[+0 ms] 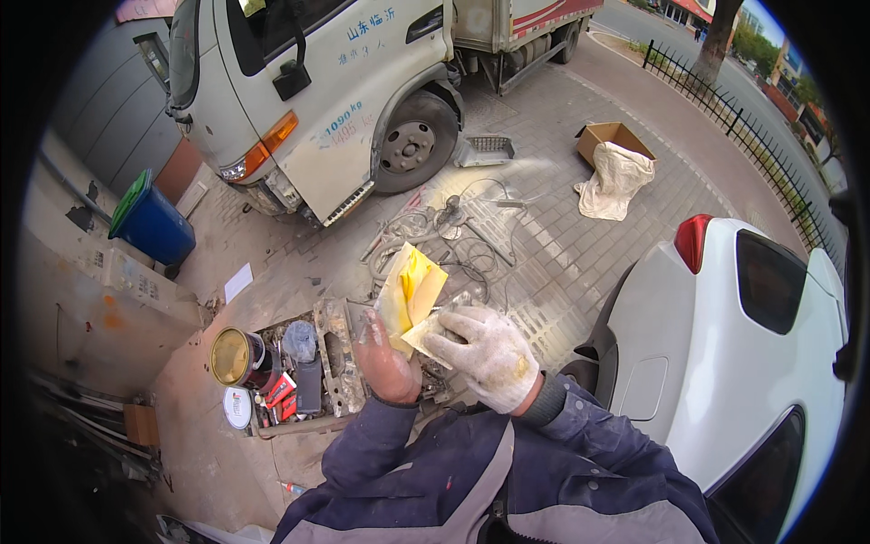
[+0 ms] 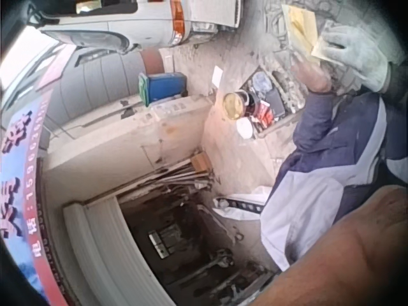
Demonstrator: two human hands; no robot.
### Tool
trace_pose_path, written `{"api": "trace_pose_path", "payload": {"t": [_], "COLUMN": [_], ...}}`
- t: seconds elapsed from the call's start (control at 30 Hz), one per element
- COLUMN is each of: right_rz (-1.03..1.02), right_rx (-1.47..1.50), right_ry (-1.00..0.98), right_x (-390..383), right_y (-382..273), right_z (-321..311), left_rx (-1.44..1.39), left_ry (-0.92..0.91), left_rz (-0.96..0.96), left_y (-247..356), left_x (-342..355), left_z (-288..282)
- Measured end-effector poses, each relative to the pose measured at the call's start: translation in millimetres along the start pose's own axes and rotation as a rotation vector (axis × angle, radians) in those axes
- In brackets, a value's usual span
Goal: The person scoops yellow body filler from a mixing card with a putty knife and spreads it onto a damaged area on the side of a white truck. The person then moves to the front fender and applies more filler to a second damaged area, smoothing the surface with the putty knife.
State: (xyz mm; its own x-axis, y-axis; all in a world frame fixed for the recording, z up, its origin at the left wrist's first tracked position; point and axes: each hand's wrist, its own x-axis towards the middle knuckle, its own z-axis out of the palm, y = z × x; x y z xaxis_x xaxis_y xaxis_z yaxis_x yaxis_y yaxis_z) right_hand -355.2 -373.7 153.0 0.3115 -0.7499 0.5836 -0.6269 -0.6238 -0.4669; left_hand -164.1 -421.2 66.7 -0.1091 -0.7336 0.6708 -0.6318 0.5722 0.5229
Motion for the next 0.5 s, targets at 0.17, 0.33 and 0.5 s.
{"api": "trace_pose_path", "payload": {"t": [0.17, 0.33, 0.5], "right_rz": [0.232, 0.165, 0.137], "right_rx": [0.197, 0.147, 0.249], "right_ry": [0.221, 0.157, -0.059], "right_x": [-13.3, -13.6, -22.4], "right_y": [18.0, 12.9, 7.5], "right_z": [-5.6, -3.1, 8.1], "left_rx": [-0.348, -0.327, -0.624], "left_ry": [0.041, -0.036, 0.060], "left_rz": [-0.145, -0.066, -0.285], "left_y": [0.8, 30.1, 26.8], "left_x": [-5.2, -5.6, 5.6], "left_z": [3.8, 5.3, 8.0]}}
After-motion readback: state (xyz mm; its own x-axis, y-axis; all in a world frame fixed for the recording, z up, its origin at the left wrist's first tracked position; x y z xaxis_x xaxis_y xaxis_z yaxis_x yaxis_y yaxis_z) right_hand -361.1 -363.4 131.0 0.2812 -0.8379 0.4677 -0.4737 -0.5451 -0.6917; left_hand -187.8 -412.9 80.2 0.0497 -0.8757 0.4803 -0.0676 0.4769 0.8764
